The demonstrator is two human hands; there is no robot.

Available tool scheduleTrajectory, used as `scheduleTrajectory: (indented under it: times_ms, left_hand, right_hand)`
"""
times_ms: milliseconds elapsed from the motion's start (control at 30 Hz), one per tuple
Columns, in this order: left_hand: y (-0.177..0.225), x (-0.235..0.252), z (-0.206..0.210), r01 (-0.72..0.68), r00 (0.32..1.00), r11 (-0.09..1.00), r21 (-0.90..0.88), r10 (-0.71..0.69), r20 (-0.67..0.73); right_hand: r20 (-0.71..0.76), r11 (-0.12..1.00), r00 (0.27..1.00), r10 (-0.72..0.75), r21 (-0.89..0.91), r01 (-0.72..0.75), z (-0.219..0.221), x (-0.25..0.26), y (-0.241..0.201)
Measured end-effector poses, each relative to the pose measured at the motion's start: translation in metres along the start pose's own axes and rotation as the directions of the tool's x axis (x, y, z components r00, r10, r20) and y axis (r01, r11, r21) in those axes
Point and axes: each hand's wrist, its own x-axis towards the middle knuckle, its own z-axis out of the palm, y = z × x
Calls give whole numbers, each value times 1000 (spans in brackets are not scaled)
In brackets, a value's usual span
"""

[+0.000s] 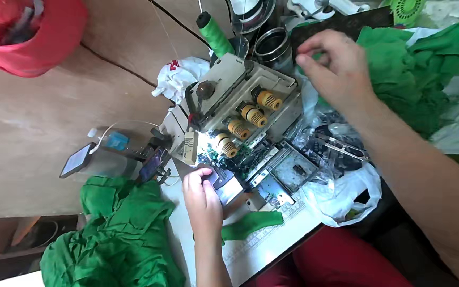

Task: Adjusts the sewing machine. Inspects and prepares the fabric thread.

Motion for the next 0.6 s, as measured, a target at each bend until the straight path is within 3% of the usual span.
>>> scheduleTrajectory:
  times_ms: [100, 200, 300, 400, 600]
  left_hand:
    - [0, 0, 1, 5, 1000, 1000, -5, -5, -14]
    - [-1, 0, 0, 1, 1000, 1000, 6, -1, -9]
    - [1, 0, 0, 5, 1000, 1000, 11, -5, -14]
    - [1, -1, 0, 11, 1000, 1000, 25, -10, -26]
    - [3, 0, 0, 33, 999, 999, 11, -33, -11]
  right_hand:
    - [-35, 947, 950, -309, 83, 311, 10, -58, -27]
    - [84, 843, 840, -535, 120, 525, 45, -89, -34]
    - [196, 814, 791, -579, 93, 573, 77, -98, -39]
    - [260, 826, 793, -552, 40, 562, 96, -102, -47]
    - [229, 808, 788, -571, -13, 590, 114, -107, -54]
